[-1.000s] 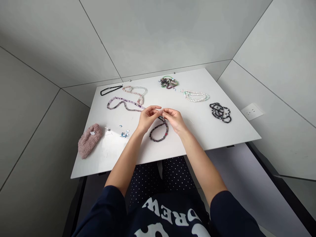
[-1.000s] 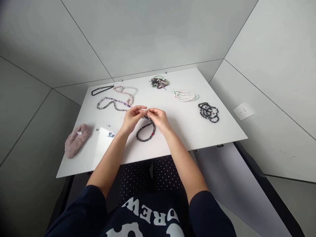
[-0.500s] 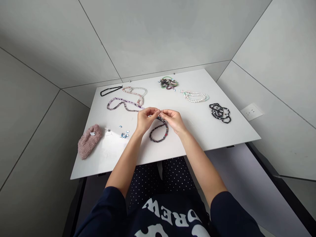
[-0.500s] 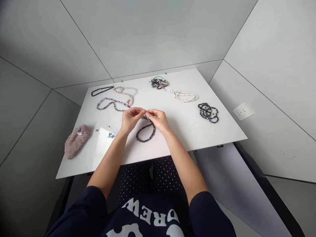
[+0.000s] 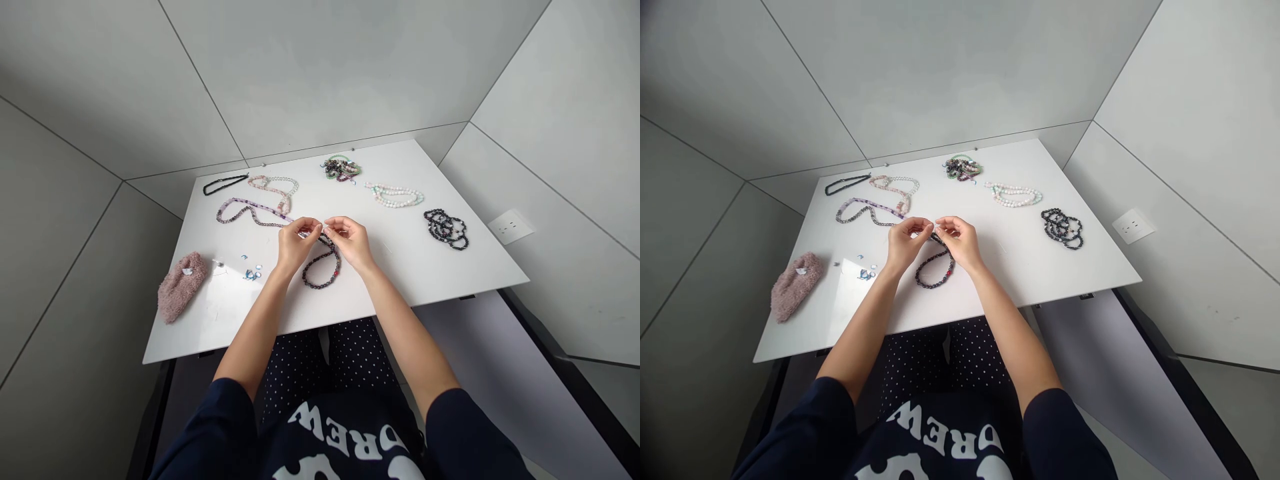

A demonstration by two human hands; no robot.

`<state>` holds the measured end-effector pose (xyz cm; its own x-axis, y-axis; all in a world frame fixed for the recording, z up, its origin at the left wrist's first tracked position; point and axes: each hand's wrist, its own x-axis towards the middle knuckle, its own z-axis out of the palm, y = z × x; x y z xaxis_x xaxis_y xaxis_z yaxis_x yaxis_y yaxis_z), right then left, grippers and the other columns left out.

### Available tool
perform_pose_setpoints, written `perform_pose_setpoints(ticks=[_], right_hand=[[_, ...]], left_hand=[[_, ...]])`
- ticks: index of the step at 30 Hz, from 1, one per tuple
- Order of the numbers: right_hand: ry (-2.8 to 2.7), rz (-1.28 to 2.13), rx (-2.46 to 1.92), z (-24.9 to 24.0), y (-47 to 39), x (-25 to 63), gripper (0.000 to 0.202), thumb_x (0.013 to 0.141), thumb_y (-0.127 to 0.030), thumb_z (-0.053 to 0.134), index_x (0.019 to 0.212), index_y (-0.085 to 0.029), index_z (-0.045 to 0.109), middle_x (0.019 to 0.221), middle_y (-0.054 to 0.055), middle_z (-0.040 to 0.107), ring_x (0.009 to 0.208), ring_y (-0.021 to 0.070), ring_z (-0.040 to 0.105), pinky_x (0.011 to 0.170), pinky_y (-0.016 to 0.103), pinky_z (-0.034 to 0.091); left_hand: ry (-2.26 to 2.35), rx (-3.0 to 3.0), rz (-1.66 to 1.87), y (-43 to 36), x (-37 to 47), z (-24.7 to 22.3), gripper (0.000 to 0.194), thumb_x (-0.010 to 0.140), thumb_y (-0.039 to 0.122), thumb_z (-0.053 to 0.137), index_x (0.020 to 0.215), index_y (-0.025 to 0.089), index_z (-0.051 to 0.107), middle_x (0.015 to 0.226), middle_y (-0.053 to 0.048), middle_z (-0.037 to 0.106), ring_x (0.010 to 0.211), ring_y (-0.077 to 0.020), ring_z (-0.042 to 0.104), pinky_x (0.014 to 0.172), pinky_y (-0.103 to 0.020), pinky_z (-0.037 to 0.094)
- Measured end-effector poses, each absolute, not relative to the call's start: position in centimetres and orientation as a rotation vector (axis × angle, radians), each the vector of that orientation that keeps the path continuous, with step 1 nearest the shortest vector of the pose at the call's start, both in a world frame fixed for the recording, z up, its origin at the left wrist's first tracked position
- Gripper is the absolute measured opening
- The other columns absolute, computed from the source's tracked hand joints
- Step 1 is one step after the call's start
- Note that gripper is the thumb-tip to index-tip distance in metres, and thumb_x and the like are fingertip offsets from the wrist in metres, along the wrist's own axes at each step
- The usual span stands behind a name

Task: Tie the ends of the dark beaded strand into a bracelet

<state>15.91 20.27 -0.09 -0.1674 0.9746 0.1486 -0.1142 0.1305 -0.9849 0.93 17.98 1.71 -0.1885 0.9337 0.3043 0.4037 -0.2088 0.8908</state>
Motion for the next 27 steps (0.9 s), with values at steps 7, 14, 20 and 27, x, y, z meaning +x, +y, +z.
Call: perform_pose_setpoints(ticks=[7,14,20,27], right_hand=[[-1.381,1.162,-0.911,-0.28,20.28,15.81,0.021,0.082,-0.038,0.07,0.095,-0.023,0.063,0.095,0.003,0.07,0.089,0.0174,0.065,0.08,0.031,0.048],[-1.374,1.157,-0.903,-0.41,20.36,15.76,0.017,0.083,-0.035,0.067,0.092,-0.024,0.057,0.091,0.001,0.065,0.085,0.016,0.062,0.079,0.03,0.047],[-1.346,1.171,-0.91,-0.47,20.41,15.71,0.019,0.083,-0.036,0.067,0.089,-0.024,0.054,0.088,0.0,0.063,0.082,0.0153,0.06,0.077,0.03,0.046],[-1.318,1.176,-0.901,-0.53,20.52,15.84,0.023,0.083,-0.04,0.068,0.088,-0.025,0.052,0.087,0.0,0.062,0.081,0.0154,0.06,0.077,0.03,0.046]], left_hand=[[1.484,1.898,1.36,18.08,0.63,1.51,0.008,0.087,0.027,0.063,0.085,0.021,0.069,0.081,-0.003,0.069,0.075,-0.0167,0.06,0.075,-0.031,0.046],[1.419,2.143,1.258,18.32,0.21,1.29,0.013,0.094,0.027,0.054,0.091,0.023,0.066,0.084,-0.006,0.064,0.079,-0.0197,0.055,0.076,-0.033,0.042],[1.422,2.219,1.208,18.37,0.28,1.31,0.015,0.097,0.026,0.048,0.093,0.022,0.062,0.086,-0.008,0.061,0.079,-0.0215,0.049,0.078,-0.036,0.04],[1.343,1.947,1.212,18.11,0.65,1.43,0.024,0.098,0.042,0.05,0.088,0.022,0.059,0.083,-0.005,0.06,0.079,-0.0194,0.051,0.077,-0.033,0.04]])
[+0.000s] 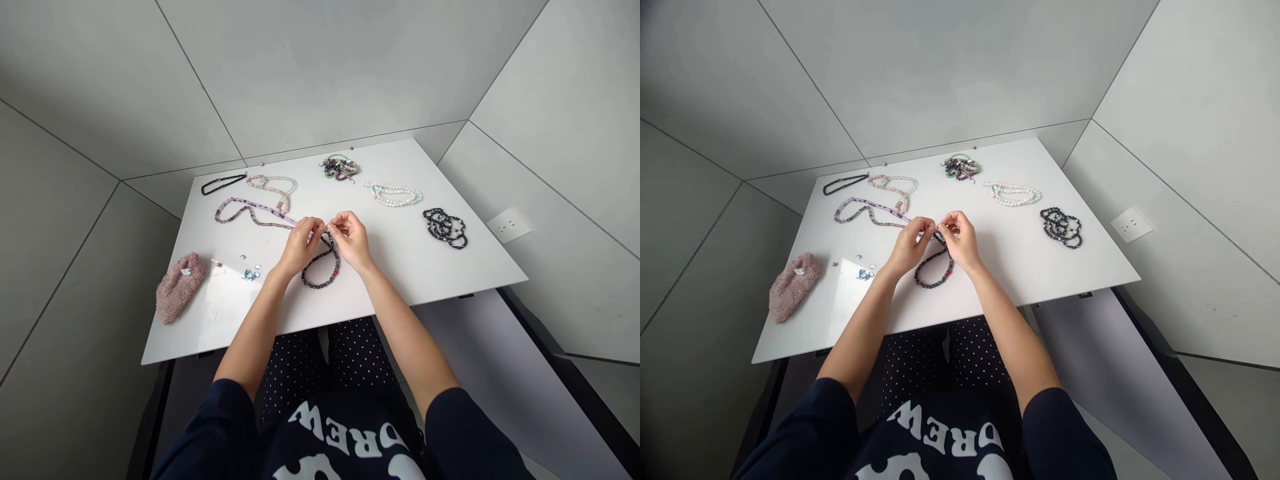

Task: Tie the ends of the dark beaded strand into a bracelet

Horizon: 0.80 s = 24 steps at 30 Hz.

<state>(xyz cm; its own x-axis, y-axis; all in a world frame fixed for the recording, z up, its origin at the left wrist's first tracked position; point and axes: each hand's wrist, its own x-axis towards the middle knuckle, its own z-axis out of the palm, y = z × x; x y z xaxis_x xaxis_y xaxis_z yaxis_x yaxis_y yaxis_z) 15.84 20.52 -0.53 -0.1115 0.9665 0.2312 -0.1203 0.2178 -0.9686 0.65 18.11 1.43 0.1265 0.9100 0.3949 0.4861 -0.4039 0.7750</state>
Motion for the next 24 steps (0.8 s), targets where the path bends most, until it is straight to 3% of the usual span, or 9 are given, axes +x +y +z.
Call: perform_pose_setpoints(ticks=[5,16,24], right_hand=[[-1.338,1.17,-0.893,-0.3,20.5,15.8,0.027,0.082,-0.045,0.07,0.087,-0.024,0.053,0.087,0.001,0.063,0.082,0.0159,0.06,0.077,0.03,0.047],[-1.484,1.072,-0.913,0.3,19.7,15.8,0.012,0.085,-0.037,0.068,0.088,-0.026,0.072,0.092,0.003,0.073,0.088,0.0204,0.063,0.083,0.037,0.048],[-1.491,0.986,-0.927,0.7,19.5,15.9,0.01,0.083,-0.037,0.071,0.084,-0.027,0.073,0.092,0.004,0.073,0.091,0.0216,0.062,0.084,0.037,0.048]], left_hand=[[1.214,1.548,1.151,18.0,0.6,1.9,0.041,0.087,0.06,0.061,0.084,0.02,0.062,0.077,-0.002,0.059,0.073,-0.0159,0.052,0.069,-0.028,0.042],[1.161,1.218,1.124,17.9,0.0,2.9,0.035,0.077,0.053,0.076,0.071,0.02,0.066,0.068,-0.001,0.057,0.067,-0.0134,0.05,0.068,-0.028,0.042],[1.164,1.162,1.146,18.1,0.0,2.5,0.03,0.076,0.047,0.079,0.073,0.018,0.069,0.069,-0.001,0.062,0.068,-0.0129,0.052,0.07,-0.028,0.042]])
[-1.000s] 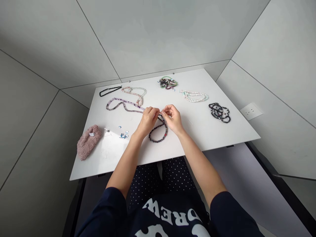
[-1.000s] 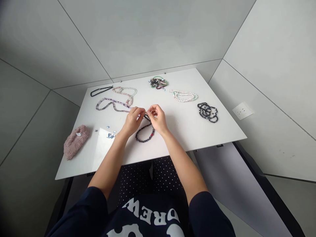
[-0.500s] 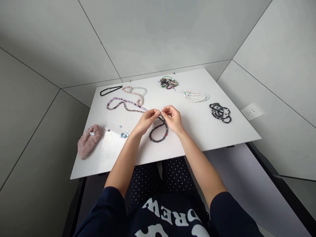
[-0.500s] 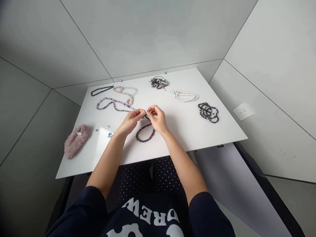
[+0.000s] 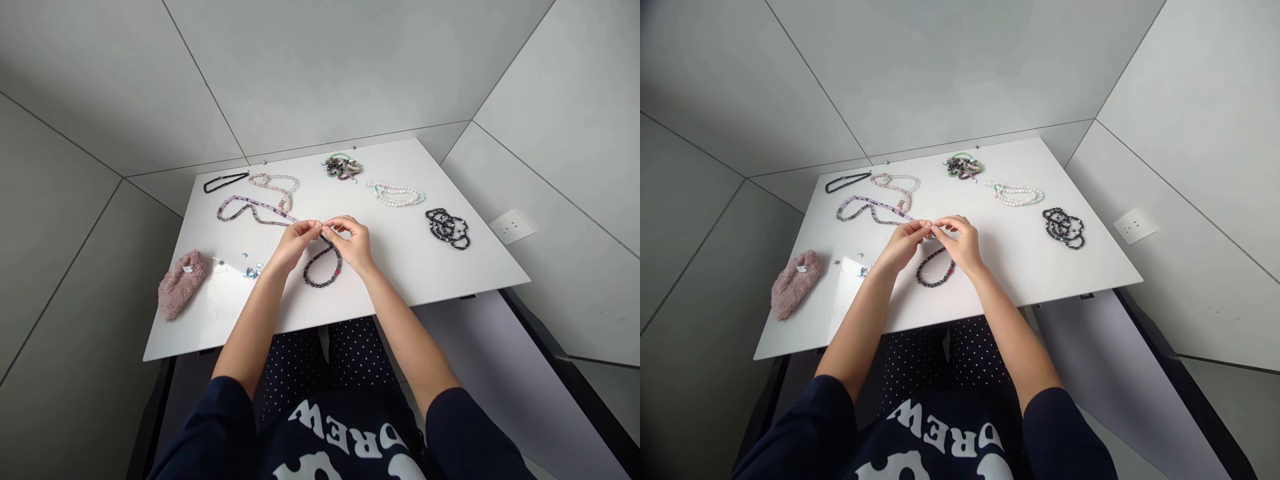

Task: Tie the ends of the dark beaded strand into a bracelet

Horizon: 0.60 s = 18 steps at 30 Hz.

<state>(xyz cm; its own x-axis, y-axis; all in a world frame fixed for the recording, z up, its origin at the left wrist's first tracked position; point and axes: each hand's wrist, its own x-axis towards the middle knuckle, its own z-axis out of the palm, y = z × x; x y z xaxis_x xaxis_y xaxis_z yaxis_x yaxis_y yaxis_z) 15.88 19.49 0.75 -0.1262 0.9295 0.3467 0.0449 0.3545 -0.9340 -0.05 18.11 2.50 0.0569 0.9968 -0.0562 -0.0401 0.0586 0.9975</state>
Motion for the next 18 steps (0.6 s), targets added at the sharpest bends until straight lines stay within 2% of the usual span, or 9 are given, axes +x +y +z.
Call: perform_pose_setpoints(ticks=[5,10,15,18], right_hand=[[-1.459,1.001,-0.918,0.4,19.8,15.8,0.013,0.085,-0.038,0.068,0.083,-0.025,0.071,0.089,0.003,0.071,0.089,0.0195,0.063,0.08,0.034,0.048],[-1.31,1.185,-0.911,0.4,20.1,15.7,0.018,0.081,-0.04,0.071,0.082,-0.022,0.069,0.088,0.002,0.071,0.085,0.0178,0.063,0.078,0.032,0.048],[-1.127,1.361,-0.875,1.1,20.0,16.0,0.013,0.078,-0.035,0.071,0.078,-0.022,0.067,0.09,0.002,0.074,0.095,0.0191,0.066,0.087,0.033,0.048],[-1.016,1.49,-0.816,1.3,20.0,16.2,0.012,0.08,-0.034,0.07,0.081,-0.024,0.065,0.095,0.002,0.076,0.101,0.0192,0.067,0.091,0.034,0.047]], left_hand=[[1.209,1.114,1.162,17.9,0.3,2.8,0.033,0.071,0.048,0.082,0.074,0.017,0.072,0.07,-0.002,0.064,0.069,-0.0124,0.054,0.073,-0.028,0.043],[1.259,1.085,1.273,17.9,0.3,2.8,0.035,0.068,0.046,0.084,0.081,0.016,0.073,0.076,-0.002,0.067,0.073,-0.0127,0.057,0.077,-0.028,0.044],[1.196,1.068,1.404,18.3,0.1,2.1,0.032,0.072,0.045,0.082,0.082,0.017,0.069,0.08,-0.001,0.065,0.078,-0.0117,0.06,0.08,-0.026,0.045],[1.109,0.961,1.449,18.5,0.1,1.9,0.032,0.072,0.042,0.084,0.083,0.019,0.066,0.093,-0.002,0.067,0.087,-0.0124,0.064,0.087,-0.027,0.048]])
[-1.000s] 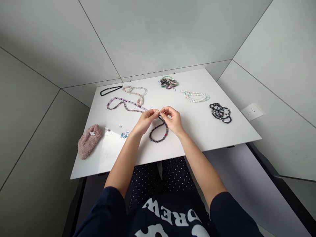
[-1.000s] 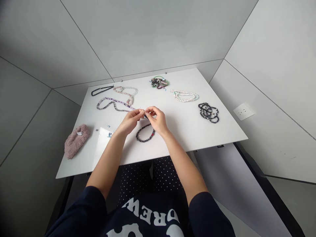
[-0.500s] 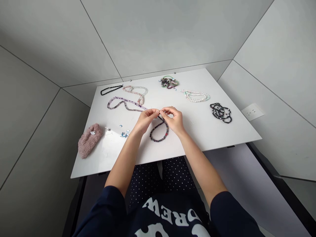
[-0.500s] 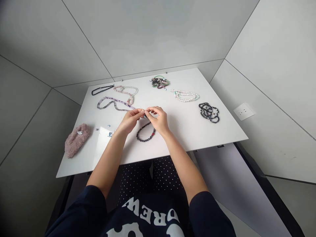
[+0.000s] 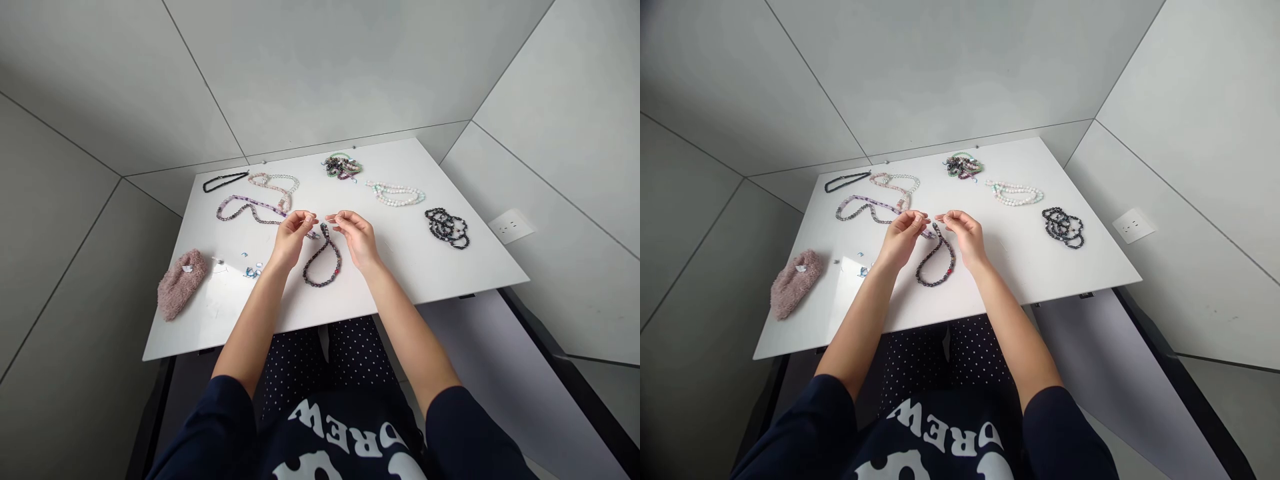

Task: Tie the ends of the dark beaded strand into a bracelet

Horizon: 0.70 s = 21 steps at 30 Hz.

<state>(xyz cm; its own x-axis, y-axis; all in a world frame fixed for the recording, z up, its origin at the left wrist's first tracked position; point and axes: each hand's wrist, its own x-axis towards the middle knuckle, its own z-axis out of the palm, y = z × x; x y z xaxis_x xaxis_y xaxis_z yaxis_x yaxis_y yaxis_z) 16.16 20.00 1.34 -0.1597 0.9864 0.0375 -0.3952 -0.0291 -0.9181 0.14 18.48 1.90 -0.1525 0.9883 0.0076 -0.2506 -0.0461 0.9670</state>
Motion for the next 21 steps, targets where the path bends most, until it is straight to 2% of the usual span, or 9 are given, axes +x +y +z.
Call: perform_pose_setpoints(ticks=[3,5,9,13,16,21], right_hand=[[-0.909,1.575,-0.736,1.4,20.1,16.27,0.013,0.08,-0.035,0.072,0.081,-0.025,0.063,0.094,0.001,0.076,0.102,0.0186,0.068,0.096,0.035,0.048],[-0.835,1.62,-0.681,1.42,20.19,16.27,0.017,0.078,-0.034,0.076,0.08,-0.025,0.063,0.088,0.0,0.075,0.098,0.018,0.07,0.098,0.036,0.048],[-0.716,1.699,-0.602,1.45,20.29,16.23,0.024,0.072,-0.034,0.083,0.08,-0.025,0.063,0.077,-0.003,0.068,0.093,0.018,0.072,0.102,0.037,0.051],[-0.687,1.715,-0.588,1.38,20.31,16.23,0.027,0.071,-0.036,0.085,0.08,-0.025,0.062,0.072,-0.006,0.06,0.081,0.015,0.071,0.094,0.035,0.055],[-0.685,1.703,-0.604,1.29,20.37,16.27,0.027,0.072,-0.036,0.084,0.079,-0.025,0.061,0.071,-0.006,0.058,0.072,0.0112,0.065,0.083,0.031,0.057],[-0.716,1.622,-0.687,1.12,20.57,16.37,0.028,0.073,-0.038,0.083,0.082,-0.025,0.06,0.069,-0.007,0.055,0.066,0.0089,0.057,0.07,0.026,0.052]], left_hand=[[0.975,0.848,1.48,18.47,0.19,2.07,0.03,0.076,0.038,0.082,0.082,0.019,0.061,0.103,-0.003,0.069,0.096,-0.0133,0.068,0.098,-0.03,0.048],[0.913,0.798,1.494,18.44,0.19,2.27,0.028,0.079,0.034,0.081,0.082,0.019,0.057,0.101,-0.003,0.07,0.098,-0.0133,0.069,0.102,-0.031,0.047],[0.86,0.736,1.505,18.47,0.33,2.54,0.025,0.083,0.029,0.078,0.082,0.019,0.055,0.085,0.001,0.067,0.086,-0.0107,0.07,0.102,-0.031,0.05],[0.797,0.77,1.545,18.44,0.76,2.68,0.023,0.086,0.028,0.075,0.081,0.019,0.054,0.073,0.005,0.06,0.07,-0.0062,0.064,0.103,-0.033,0.052],[0.814,0.787,1.547,18.34,1.0,2.81,0.023,0.087,0.029,0.074,0.082,0.019,0.054,0.072,0.006,0.057,0.064,-0.0042,0.058,0.098,-0.032,0.055],[0.905,0.799,1.514,18.21,1.08,2.89,0.025,0.086,0.032,0.074,0.082,0.02,0.052,0.07,0.006,0.053,0.059,-0.0041,0.052,0.078,-0.024,0.058]])
